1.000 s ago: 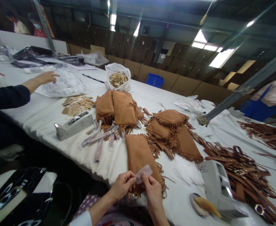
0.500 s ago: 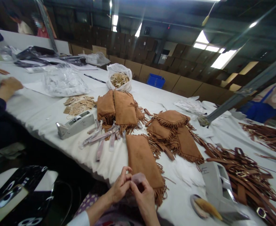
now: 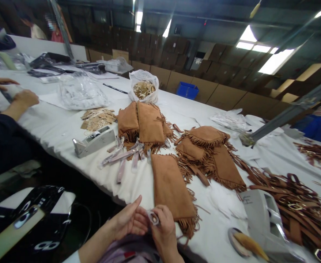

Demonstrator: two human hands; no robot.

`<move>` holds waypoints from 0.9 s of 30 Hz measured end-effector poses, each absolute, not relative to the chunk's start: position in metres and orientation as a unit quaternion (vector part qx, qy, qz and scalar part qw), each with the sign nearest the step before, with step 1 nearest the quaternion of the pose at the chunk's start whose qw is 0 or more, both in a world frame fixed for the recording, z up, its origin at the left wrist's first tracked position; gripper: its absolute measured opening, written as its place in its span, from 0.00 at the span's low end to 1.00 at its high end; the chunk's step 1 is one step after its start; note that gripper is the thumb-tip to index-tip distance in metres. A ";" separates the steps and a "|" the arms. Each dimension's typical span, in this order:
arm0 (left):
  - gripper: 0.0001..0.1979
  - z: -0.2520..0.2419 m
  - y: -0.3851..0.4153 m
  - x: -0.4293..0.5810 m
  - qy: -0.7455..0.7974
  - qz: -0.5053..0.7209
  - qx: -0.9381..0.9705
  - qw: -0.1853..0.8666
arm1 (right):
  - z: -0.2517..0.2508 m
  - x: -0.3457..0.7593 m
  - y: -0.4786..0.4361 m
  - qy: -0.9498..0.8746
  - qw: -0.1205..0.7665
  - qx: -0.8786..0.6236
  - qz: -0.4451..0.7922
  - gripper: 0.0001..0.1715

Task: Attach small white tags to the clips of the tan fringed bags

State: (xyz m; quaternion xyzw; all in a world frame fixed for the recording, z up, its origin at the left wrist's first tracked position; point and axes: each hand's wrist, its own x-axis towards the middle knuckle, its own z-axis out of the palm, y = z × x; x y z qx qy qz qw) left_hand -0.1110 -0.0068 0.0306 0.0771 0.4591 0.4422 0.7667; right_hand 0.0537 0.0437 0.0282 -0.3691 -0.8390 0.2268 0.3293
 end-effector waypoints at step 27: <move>0.07 0.018 -0.029 -0.068 0.566 0.462 0.180 0.658 | 0.019 0.090 0.045 -0.887 0.279 -0.282 0.236 0.39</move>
